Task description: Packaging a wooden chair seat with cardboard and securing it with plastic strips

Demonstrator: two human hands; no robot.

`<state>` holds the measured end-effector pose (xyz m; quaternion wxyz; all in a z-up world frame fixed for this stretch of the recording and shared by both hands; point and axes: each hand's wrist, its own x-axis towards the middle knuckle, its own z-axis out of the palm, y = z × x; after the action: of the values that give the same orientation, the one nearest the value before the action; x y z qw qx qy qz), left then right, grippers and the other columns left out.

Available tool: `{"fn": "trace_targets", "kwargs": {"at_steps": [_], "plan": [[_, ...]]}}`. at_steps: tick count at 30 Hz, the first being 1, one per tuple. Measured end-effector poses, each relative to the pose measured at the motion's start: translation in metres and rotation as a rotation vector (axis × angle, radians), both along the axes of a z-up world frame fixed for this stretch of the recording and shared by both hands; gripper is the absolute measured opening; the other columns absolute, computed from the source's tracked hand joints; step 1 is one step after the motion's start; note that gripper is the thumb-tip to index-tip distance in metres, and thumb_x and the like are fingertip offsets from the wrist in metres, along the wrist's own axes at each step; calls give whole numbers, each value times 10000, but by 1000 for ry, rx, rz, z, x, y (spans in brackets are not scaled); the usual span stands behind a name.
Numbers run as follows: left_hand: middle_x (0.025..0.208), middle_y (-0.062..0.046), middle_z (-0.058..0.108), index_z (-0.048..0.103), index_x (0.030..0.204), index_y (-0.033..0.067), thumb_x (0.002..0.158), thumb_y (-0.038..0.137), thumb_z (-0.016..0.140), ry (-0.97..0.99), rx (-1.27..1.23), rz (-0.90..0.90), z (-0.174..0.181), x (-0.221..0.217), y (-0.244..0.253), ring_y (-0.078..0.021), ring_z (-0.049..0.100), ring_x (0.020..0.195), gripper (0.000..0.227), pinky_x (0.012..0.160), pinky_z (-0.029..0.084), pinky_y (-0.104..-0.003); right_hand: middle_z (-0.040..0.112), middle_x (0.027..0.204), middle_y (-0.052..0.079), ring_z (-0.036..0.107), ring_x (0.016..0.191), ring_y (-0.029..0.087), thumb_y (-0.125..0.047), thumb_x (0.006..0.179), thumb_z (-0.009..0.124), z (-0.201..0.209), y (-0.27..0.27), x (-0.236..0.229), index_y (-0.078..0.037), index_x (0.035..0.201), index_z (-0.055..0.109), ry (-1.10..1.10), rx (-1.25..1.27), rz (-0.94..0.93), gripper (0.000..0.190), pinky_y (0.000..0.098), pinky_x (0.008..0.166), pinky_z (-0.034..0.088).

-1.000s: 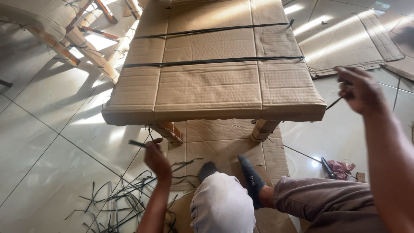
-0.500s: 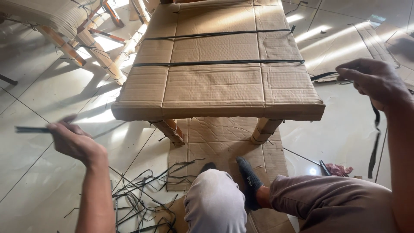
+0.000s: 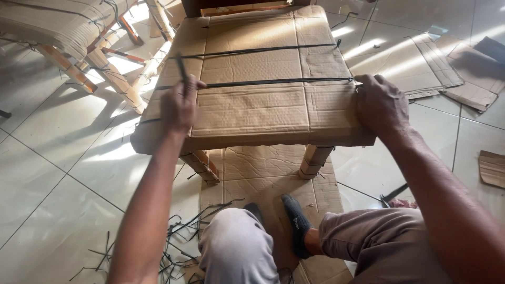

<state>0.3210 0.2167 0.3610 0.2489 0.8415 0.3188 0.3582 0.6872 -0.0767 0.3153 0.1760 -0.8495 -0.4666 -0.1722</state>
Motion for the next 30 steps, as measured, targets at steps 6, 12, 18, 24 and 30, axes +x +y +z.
{"fn": "trace_targets", "kwargs": {"at_steps": [6,12,18,24,30], "plan": [[967,-114,762,777,1058,254,1090,610,378,359,17,106,2,13,-14,-463,701,953,536,843,549,-619,667,1052,120,736,786,501,-297,1026,564,-9,8,4,-277,1314,622,-18,-56,-136,295,613,702,603],[902,-143,747,768,1021,223,1096,622,383,388,81,87,0,14,-14,-469,705,918,560,801,556,-636,644,1051,182,714,772,567,-240,1015,599,4,3,-14,-177,1311,572,7,-11,-114,304,665,680,582],[979,-177,738,730,1024,151,1112,578,367,381,149,31,8,7,-26,-470,700,946,567,813,565,-655,597,1008,182,726,790,513,-70,939,663,3,2,-14,-95,1326,566,-102,83,-21,400,613,637,608],[975,-170,735,713,1005,138,1117,568,357,378,181,17,4,9,-23,-454,705,951,569,807,569,-649,632,944,132,746,833,394,-126,962,677,-3,4,-13,-88,1190,714,-149,47,-39,234,528,685,637],[930,-177,729,697,949,115,1117,561,369,340,191,8,7,6,-24,-456,701,937,579,777,568,-656,709,1004,76,759,864,377,-389,1037,541,-19,17,13,-256,1241,725,-119,-137,-126,305,553,693,607]]}}
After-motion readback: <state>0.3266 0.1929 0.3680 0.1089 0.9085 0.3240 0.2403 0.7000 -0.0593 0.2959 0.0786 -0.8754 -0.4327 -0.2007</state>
